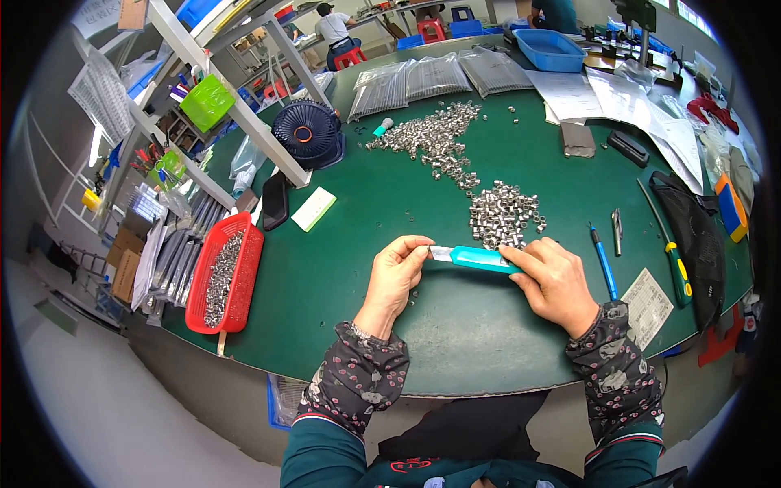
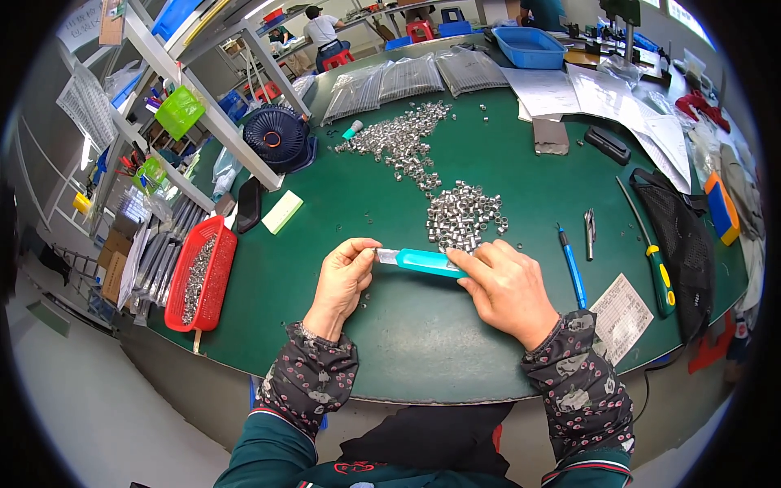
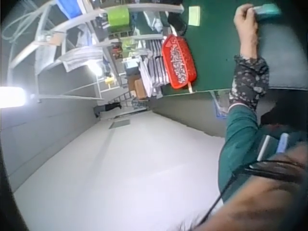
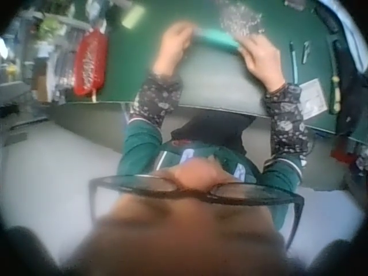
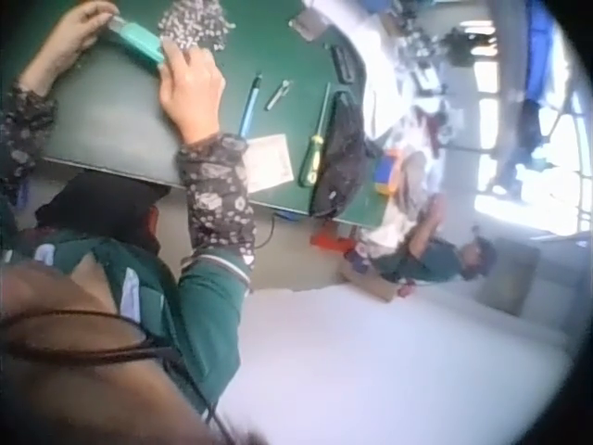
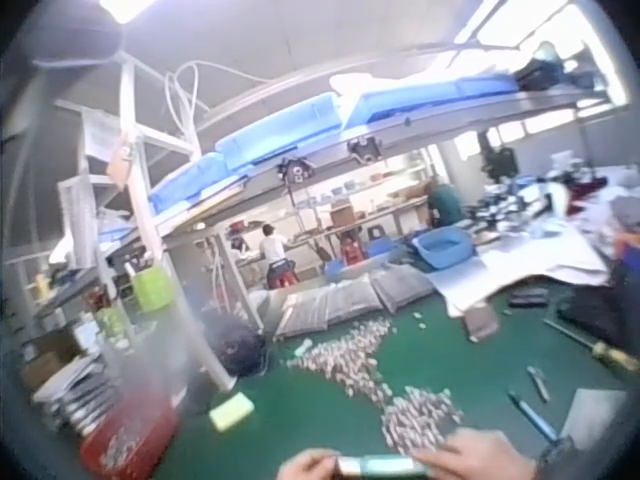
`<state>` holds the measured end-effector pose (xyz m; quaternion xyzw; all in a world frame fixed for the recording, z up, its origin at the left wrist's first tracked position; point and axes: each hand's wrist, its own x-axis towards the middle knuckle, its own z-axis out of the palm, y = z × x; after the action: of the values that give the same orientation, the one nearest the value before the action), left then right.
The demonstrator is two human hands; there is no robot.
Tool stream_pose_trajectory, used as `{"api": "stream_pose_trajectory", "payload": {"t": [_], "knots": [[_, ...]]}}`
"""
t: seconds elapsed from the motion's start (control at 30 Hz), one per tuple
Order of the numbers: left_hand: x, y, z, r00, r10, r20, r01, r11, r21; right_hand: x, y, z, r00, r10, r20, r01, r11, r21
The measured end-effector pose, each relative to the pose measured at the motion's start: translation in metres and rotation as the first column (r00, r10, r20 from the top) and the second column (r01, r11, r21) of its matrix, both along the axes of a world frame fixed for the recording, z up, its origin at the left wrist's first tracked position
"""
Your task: Processing and trimming small metal components using a utility knife.
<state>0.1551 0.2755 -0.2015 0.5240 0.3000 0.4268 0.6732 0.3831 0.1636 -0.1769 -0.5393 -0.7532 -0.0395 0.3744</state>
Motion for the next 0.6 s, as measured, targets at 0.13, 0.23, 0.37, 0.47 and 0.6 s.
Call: {"api": "stream_pose_trajectory", "payload": {"t": [0.13, 0.23, 0.37, 0.47, 0.6], "knots": [[-0.001, 0.000, -0.001, 0.999, -0.005, 0.032, 0.007, 0.998, -0.066, 0.000, 0.001, 0.001, 0.999, -0.012, 0.040, 0.007, 0.993, 0.122], [0.000, 0.000, -0.001, 0.998, 0.026, 0.064, -0.018, 0.993, -0.117, 0.000, 0.002, 0.001, 0.998, -0.061, 0.000, 0.060, 0.972, 0.227], [-0.002, 0.001, 0.006, 0.988, 0.103, 0.117, -0.092, 0.991, -0.093, 0.002, 0.003, -0.003, 0.978, -0.101, 0.184, 0.061, 0.975, 0.214], [-0.007, 0.003, 0.010, 0.969, 0.115, 0.217, -0.079, 0.982, -0.171, 0.000, 0.005, 0.003, 0.934, -0.129, 0.332, 0.054, 0.972, 0.228], [-0.007, 0.003, 0.008, 0.950, 0.073, 0.302, -0.012, 0.980, -0.199, 0.003, 0.003, 0.003, 0.938, -0.150, 0.313, 0.073, 0.967, 0.245]]}}
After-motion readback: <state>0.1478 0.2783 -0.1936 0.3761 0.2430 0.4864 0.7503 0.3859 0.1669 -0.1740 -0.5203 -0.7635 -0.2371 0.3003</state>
